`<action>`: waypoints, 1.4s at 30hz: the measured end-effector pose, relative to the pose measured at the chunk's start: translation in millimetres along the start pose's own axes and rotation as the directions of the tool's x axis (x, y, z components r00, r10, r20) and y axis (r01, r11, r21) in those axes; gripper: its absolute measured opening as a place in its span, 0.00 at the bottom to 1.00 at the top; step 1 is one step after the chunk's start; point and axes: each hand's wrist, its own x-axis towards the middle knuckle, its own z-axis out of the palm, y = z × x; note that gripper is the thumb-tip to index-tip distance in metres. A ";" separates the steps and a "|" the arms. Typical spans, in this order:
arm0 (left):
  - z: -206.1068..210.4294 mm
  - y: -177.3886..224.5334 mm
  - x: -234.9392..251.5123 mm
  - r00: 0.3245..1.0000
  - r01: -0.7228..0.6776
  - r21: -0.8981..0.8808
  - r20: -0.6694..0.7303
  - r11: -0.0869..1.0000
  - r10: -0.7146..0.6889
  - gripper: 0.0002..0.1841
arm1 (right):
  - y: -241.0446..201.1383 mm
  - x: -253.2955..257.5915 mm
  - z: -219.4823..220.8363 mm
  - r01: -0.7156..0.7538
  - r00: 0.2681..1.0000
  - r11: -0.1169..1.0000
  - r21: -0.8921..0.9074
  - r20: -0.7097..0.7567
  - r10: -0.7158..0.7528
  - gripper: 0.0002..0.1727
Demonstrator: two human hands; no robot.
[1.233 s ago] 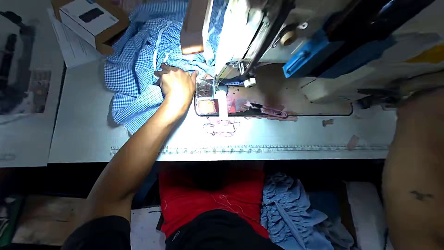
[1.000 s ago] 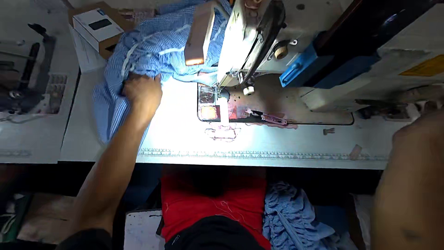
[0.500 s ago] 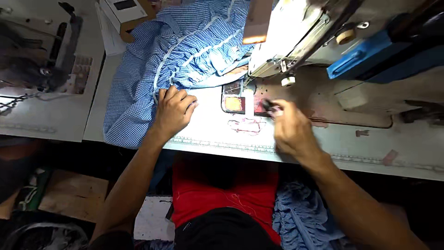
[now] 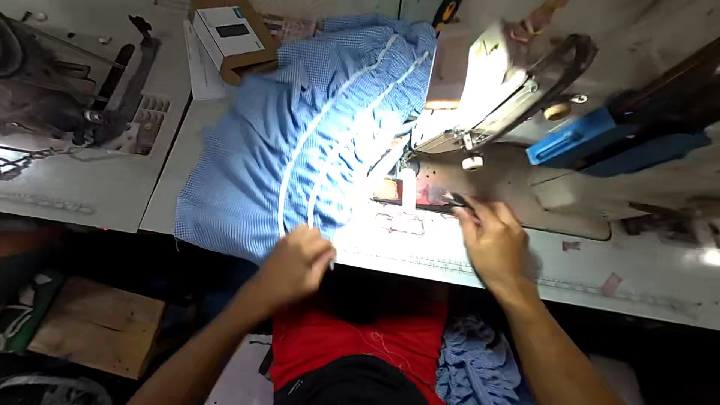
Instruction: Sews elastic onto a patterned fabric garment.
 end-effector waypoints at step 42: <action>50.8 -0.4 158.5 0.956 0.207 -0.019 -0.210 0.978 -0.206 0.17 | -104.3 4.2 24.3 0.112 0.992 0.919 0.378 0.014 -0.127 0.17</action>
